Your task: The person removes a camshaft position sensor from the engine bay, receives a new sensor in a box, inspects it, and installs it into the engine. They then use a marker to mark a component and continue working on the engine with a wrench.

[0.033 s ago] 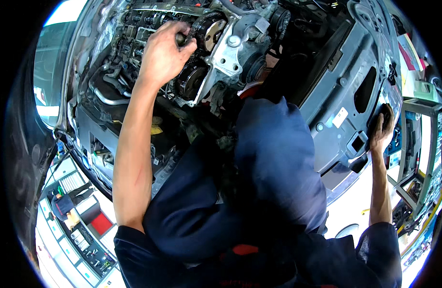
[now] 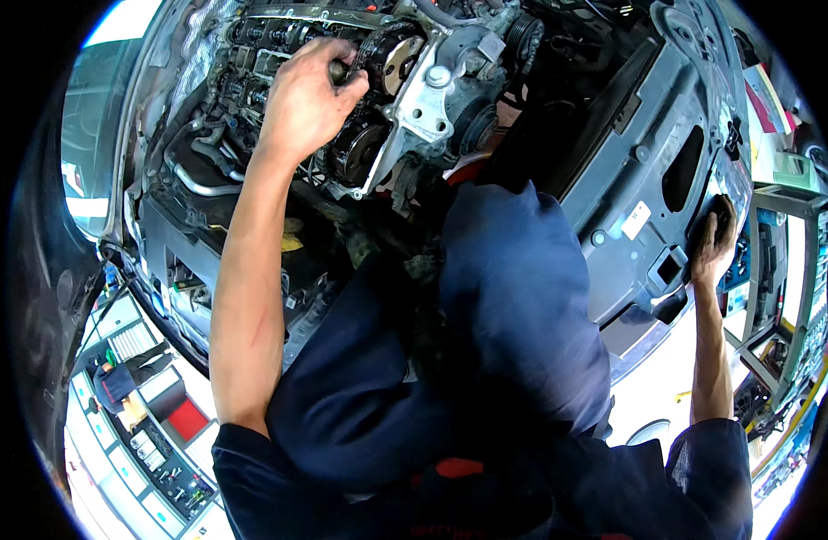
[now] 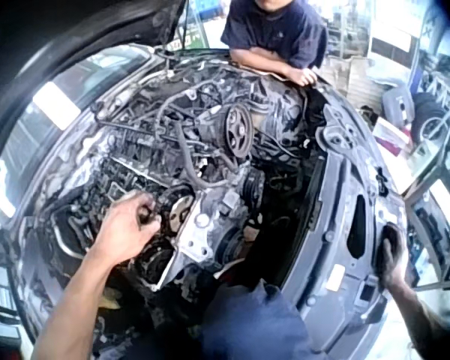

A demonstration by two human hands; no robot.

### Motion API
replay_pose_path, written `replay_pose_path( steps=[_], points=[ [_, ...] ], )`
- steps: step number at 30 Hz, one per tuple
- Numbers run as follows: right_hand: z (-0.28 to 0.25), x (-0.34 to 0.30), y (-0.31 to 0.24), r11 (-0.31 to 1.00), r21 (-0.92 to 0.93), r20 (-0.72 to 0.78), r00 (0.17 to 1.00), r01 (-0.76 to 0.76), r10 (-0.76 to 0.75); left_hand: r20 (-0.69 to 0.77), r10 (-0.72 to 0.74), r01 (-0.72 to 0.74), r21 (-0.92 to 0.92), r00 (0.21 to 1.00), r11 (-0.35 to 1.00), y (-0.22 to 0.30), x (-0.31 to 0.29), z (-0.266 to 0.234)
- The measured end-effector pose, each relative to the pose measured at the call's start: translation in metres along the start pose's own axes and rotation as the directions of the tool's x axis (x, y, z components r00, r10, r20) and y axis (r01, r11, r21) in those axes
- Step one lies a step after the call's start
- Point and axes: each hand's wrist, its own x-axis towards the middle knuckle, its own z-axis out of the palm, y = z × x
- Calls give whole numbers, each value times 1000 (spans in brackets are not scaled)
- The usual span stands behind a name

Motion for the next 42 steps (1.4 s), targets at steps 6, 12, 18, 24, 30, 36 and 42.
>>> replay_pose_path(
  steps=[6, 12, 18, 24, 30, 36, 42],
  points=[
    [1, 1, 0, 1000, -19, -4, 1000, 0, 0, -24, -22, 22, -19, 999, 1000, -2, -3, 3],
    [0, 1, 0, 998, -54, 11, 1000, -27, 28, 19, -70, 70, -26, 997, 997, 5, -1, 0],
    [0, 0, -1, 999, -36, -4, 1000, 0, -1, 13, -47, 48, -27, 999, 999, 1, -1, 1],
    [0, 0, -5, 1000, -23, -22, 1000, 7, -7, 9, -31, 31, 6, 999, 999, 1, -1, 0],
    [0, -1, 0, 997, -74, 2, 1000, 1, -1, -50, -36, 31, -98, 998, 995, 6, -2, 3],
    [0, 0, 0, 996, -94, 15, 1000, -11, 12, -53, -43, 37, -121, 998, 992, 4, -2, 3],
    [-2, -1, -8, 998, -58, 15, 999, -30, 31, 11, -75, 75, -25, 997, 997, 5, -2, 0]
  ],
)
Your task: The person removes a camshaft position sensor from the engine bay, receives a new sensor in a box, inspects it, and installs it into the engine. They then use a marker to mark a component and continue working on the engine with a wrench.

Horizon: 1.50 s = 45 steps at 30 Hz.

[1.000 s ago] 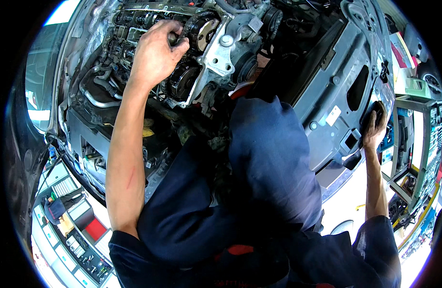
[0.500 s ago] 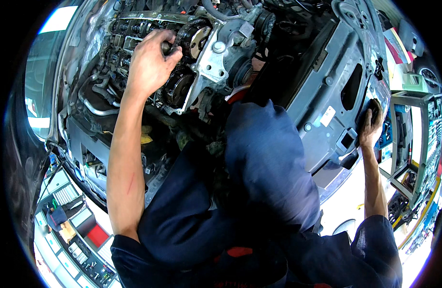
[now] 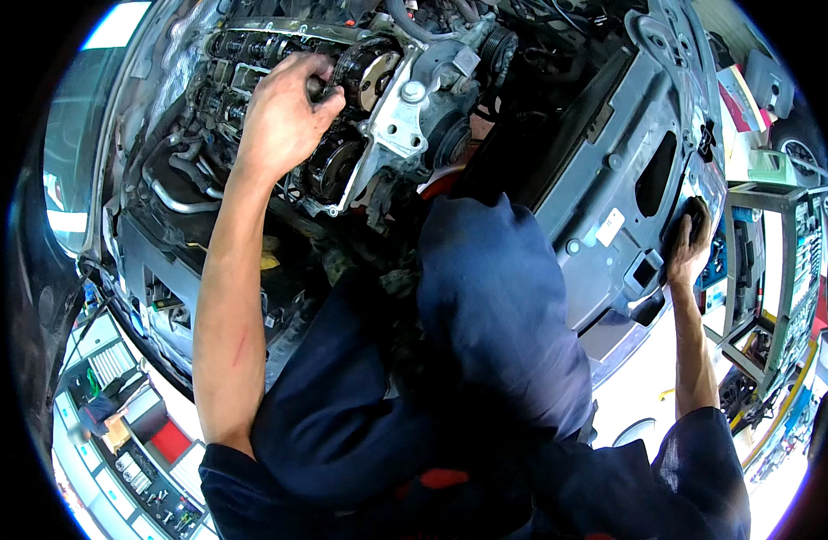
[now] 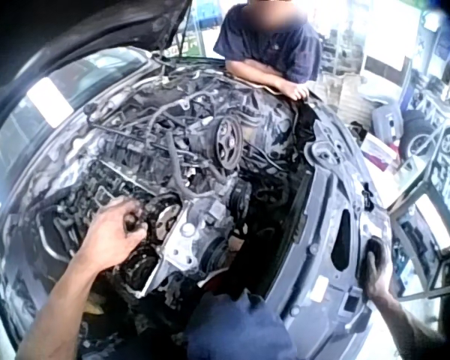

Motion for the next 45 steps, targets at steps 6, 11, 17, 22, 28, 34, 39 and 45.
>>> replay_pose_path(
  steps=[6, 11, 17, 22, 28, 34, 39, 45],
  points=[
    [1, 1, 1, 1000, 21, -14, 1000, 8, -8, -14, 53, -53, -2, 998, 999, -6, 1, 1],
    [0, 3, 0, 999, 37, -16, 1000, 12, -11, -74, 35, -40, -69, 997, 997, 1, 1, 5],
    [1, 1, 19, 999, 20, 3, 999, 42, -42, 4, -48, 48, -28, 999, 998, 11, -1, -1],
    [4, -1, 14, 997, 59, -31, 998, 52, -50, 56, -84, 84, 4, 995, 996, 11, -3, -3],
    [5, -3, 15, 999, 7, -47, 998, 44, -44, 67, -50, 51, -9, 996, 999, 9, -1, -2],
    [0, -2, -3, 1000, -9, -40, 999, 30, -30, -51, 31, -35, -74, 998, 997, 3, -2, 2],
    [-17, 0, -16, 1000, -19, -50, 999, 5, -6, -67, 36, -42, -102, 997, 994, 8, 2, 7],
    [-14, -3, -26, 997, -7, -5, 997, -74, 74, -43, 16, -19, -63, 999, 998, 9, 0, 3]
  ],
)
